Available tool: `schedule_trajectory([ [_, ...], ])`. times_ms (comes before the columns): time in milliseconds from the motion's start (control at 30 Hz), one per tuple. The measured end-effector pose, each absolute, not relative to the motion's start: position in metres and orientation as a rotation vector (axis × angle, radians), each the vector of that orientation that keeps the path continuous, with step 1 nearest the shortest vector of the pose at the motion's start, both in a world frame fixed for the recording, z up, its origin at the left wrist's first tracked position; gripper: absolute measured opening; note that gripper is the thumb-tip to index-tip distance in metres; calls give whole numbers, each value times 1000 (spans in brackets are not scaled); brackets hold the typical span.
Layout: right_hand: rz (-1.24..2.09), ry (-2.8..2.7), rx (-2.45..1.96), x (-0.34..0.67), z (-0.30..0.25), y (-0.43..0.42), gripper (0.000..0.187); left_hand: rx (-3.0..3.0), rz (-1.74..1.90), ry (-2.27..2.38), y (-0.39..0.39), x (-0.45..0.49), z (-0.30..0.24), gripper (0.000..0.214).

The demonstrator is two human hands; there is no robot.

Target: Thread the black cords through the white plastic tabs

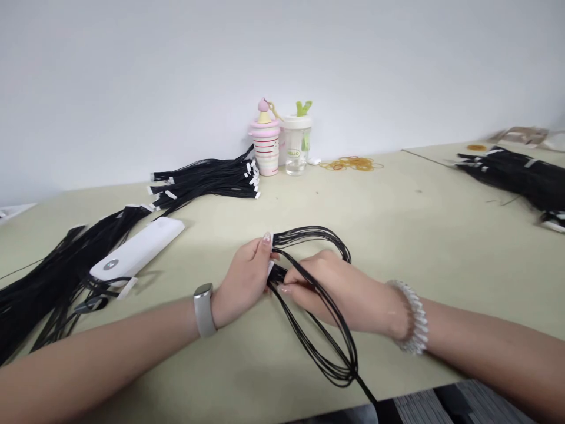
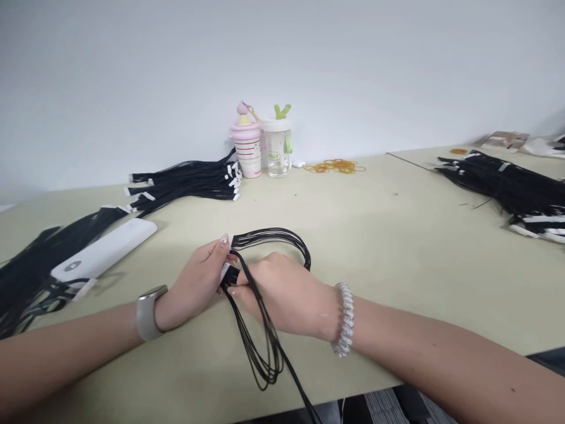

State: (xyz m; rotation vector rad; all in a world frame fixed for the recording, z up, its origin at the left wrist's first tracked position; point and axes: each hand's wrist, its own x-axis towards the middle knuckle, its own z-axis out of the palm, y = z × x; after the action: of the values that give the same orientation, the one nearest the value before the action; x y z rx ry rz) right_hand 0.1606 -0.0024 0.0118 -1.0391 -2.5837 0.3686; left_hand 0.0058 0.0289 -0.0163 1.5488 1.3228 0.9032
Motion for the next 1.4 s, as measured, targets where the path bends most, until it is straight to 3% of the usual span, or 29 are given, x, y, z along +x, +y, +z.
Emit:
schedule_trajectory([
  [233,-177,-2632,-1040,152,-4,-5,28,1572,891,1314,27,6,-13,41],
  [533,421,-2638,-1222,169,20,4,14,1605,887,1336,26,7,-14,39],
  [667,520,-2639,-1312,202,37,19,17,1560,894,1360,26,7,-12,41],
  [800,187,-1854,-1474,229,48,39,9,1563,907,1348,26,6,-13,40],
  [933,534,-1205,-977,236,52,50,14,1585,874,1359,25,6,-13,40],
  [1033,676,-1022,-867,227,51,46,19,1595,852,1359,24,6,-11,41],
  [1133,759,-1297,-1004,208,44,35,28,1599,871,1343,23,6,-11,40],
  [1200,759,-1621,-1091,195,36,27,14,1593,891,1325,24,6,-12,38],
  [1400,403,-2161,-1203,179,20,18,19,1572,910,1322,24,5,-13,32],
])
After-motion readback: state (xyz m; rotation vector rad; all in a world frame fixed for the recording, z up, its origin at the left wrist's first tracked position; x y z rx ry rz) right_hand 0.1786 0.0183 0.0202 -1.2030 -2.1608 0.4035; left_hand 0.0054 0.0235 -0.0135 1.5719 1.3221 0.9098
